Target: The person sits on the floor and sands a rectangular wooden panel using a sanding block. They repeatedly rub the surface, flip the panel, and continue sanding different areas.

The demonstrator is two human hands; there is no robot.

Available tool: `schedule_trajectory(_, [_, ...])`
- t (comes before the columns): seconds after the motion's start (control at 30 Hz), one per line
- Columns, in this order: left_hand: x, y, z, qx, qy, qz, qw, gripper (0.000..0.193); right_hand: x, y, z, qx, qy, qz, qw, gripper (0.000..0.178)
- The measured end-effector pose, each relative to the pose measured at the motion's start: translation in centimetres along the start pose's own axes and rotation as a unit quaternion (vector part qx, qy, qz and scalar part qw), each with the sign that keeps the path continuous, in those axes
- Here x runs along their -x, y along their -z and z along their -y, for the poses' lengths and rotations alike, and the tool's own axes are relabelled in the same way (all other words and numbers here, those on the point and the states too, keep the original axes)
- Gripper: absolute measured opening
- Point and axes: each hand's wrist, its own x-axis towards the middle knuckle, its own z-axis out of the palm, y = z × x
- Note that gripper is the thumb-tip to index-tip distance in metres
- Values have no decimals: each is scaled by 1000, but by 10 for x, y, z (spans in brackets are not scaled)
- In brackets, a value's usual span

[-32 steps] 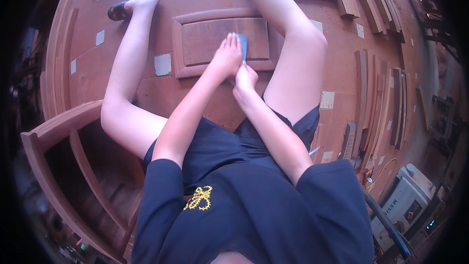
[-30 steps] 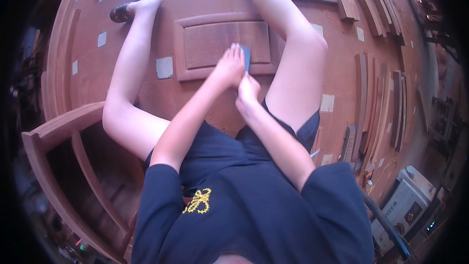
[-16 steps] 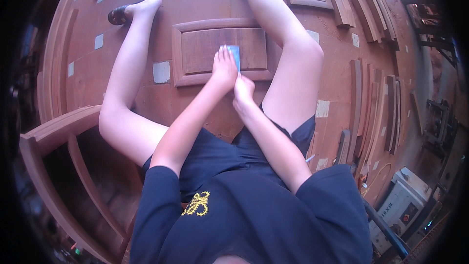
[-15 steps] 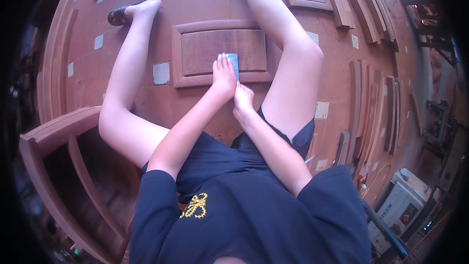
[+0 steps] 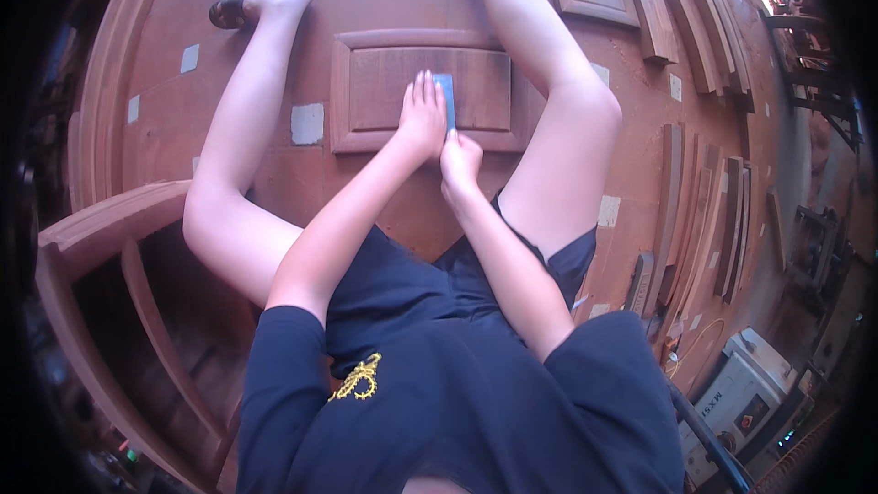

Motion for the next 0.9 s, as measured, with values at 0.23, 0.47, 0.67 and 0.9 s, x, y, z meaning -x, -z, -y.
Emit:
schedule_trajectory(0.23, [-25, 4, -8, -21, -17, -11, 1000, 87, -13, 3, 2, -90, -12, 40, 995, 31])
schedule_trajectory(0.47, [-42, -7, 14, -45, 7, -126, 991, 86, -39, -22, 2, -76, 44, 45, 995, 32])
schedule_trajectory(0.67, [-7, -36, -16, -11, -43, -100, 994, 78, 3, 13, -11, -3, -53, 5, 999, 27])
schedule_trajectory(0.9, [-36, -12, 31, -4, 47, -95, 994, 81, -39, -37, -3, -77, 14, 66, 995, 28])
